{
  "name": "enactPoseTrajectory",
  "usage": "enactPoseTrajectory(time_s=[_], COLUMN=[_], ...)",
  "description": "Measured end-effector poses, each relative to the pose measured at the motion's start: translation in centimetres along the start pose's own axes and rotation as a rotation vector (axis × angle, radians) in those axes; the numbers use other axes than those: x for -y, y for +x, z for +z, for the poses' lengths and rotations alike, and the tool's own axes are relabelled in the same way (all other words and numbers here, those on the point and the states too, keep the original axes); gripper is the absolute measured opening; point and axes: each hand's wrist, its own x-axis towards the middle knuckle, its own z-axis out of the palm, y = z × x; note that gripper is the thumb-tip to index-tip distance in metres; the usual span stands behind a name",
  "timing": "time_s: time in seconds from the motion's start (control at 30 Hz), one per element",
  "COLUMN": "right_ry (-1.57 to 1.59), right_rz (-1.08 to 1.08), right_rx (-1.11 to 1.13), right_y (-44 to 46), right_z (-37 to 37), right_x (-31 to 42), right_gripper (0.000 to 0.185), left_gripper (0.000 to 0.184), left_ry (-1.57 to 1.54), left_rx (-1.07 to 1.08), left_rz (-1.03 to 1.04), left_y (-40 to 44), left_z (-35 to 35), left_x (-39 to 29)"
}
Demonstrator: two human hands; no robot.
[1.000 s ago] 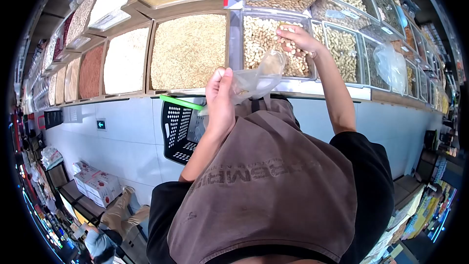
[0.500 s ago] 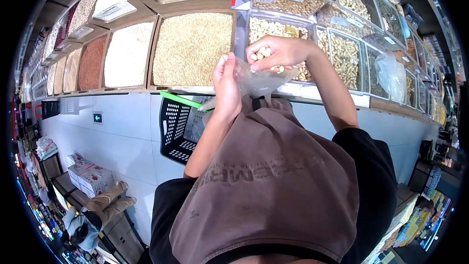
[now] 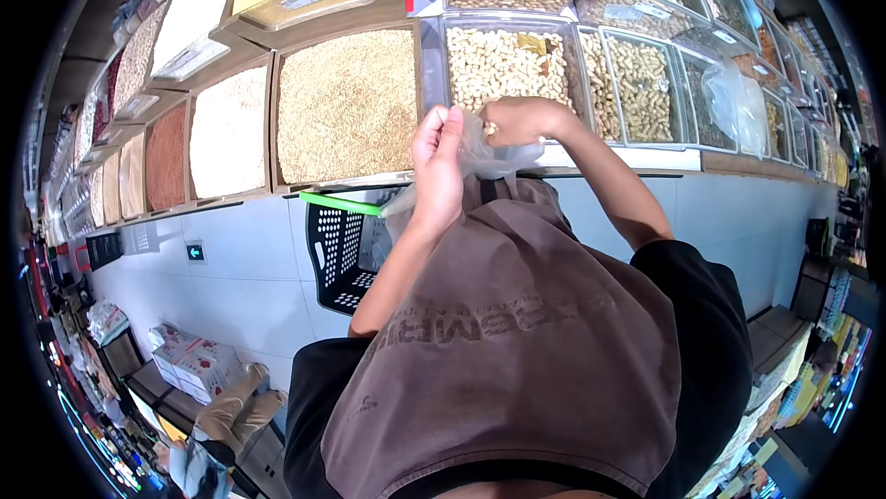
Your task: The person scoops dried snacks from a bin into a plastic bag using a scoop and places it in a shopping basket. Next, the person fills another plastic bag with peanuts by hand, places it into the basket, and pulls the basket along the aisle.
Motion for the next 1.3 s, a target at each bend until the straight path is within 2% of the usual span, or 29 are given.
enactPoseTrajectory(time_s=[0.1, 0.3, 0.33, 0.43, 0.5, 0.57, 0.6, 0.63, 0.7, 0.73, 0.77, 0.83, 1.0, 1.03, 1.1, 1.13, 1.2, 1.23, 1.3], right_ry=[-0.075, 0.157, 0.127, 0.037, 0.152, 0.341, 0.365, 0.373, 0.428, 0.437, 0.398, 0.359, 0.364, 0.359, 0.333, 0.332, 0.874, 0.873, 1.475], right_rz=[-0.017, -0.100, -0.098, -0.039, 0.004, 0.019, 0.104, 0.119, 0.248, 0.259, 0.125, 0.003, -0.285, -0.291, -0.234, -0.239, -0.060, -0.062, -0.086], right_rx=[-0.122, -0.069, -0.014, -0.046, -0.130, -0.312, -0.184, -0.186, 0.015, 0.003, -0.076, -0.157, -0.352, -0.337, -0.085, -0.075, -0.205, -0.202, -0.585], right_y=[-0.7, -3.0, -2.7, -1.4, 0.3, 3.8, 1.8, 1.2, 0.8, 0.6, 0.3, 0.0, 0.9, 0.8, -0.1, -0.7, -2.0, -2.0, -1.7], right_z=[0.5, -0.6, -0.7, 1.1, 3.8, 7.9, 5.5, 5.1, 4.6, 4.7, 5.4, 6.8, 8.4, 7.9, 6.1, 4.7, 2.3, 1.7, 0.3], right_x=[-0.7, 1.8, 2.1, 1.5, -0.7, -4.8, -2.8, -2.4, -2.3, -2.7, -3.4, -4.5, -5.3, -4.9, -3.9, -3.2, -2.5, -2.9, -4.3], right_gripper=[0.037, 0.043, 0.038, 0.033, 0.030, 0.032, 0.036, 0.036, 0.037, 0.037, 0.040, 0.045, 0.042, 0.042, 0.027, 0.027, 0.024, 0.024, 0.029], left_gripper=[0.028, 0.029, 0.029, 0.029, 0.029, 0.029, 0.029, 0.029, 0.029, 0.028, 0.028, 0.032, 0.031, 0.030, 0.031, 0.031, 0.031, 0.031, 0.031], left_ry=[0.003, 0.009, 0.019, 0.071, 0.062, 0.052, 0.052, 0.052, 0.048, 0.015, -0.017, -0.005, -0.048, -0.044, -0.063, -0.079, -0.105, -0.130, -0.119], left_rx=[0.017, 0.023, 0.029, 0.075, 0.092, 0.108, 0.098, 0.086, 0.118, 0.117, 0.116, 0.106, 0.078, 0.082, 0.052, 0.038, -0.002, -0.031, -0.030], left_rz=[0.016, -0.018, -0.006, -0.001, -0.028, -0.059, -0.065, -0.072, -0.076, -0.087, -0.100, -0.103, -0.131, -0.133, -0.146, -0.163, -0.176, -0.189, -0.164], left_y=[0.6, 1.5, 1.8, 2.9, 3.4, 3.9, 4.1, 4.2, 4.6, 4.8, 4.9, 5.1, 5.4, 5.4, 5.4, 5.3, 5.2, 5.2, 5.5], left_z=[0.4, 1.0, 1.0, 1.0, 1.2, 1.6, 1.9, 2.0, 1.9, 1.9, 1.9, 2.3, 1.8, 1.6, 1.2, 1.1, 1.2, 1.2, 1.1], left_x=[0.2, 0.4, 0.5, 1.5, 2.0, 2.0, 1.8, 1.8, 2.2, 2.4, 2.5, 2.3, 2.0, 1.9, 1.6, 1.4, 0.9, 0.8, 0.9])
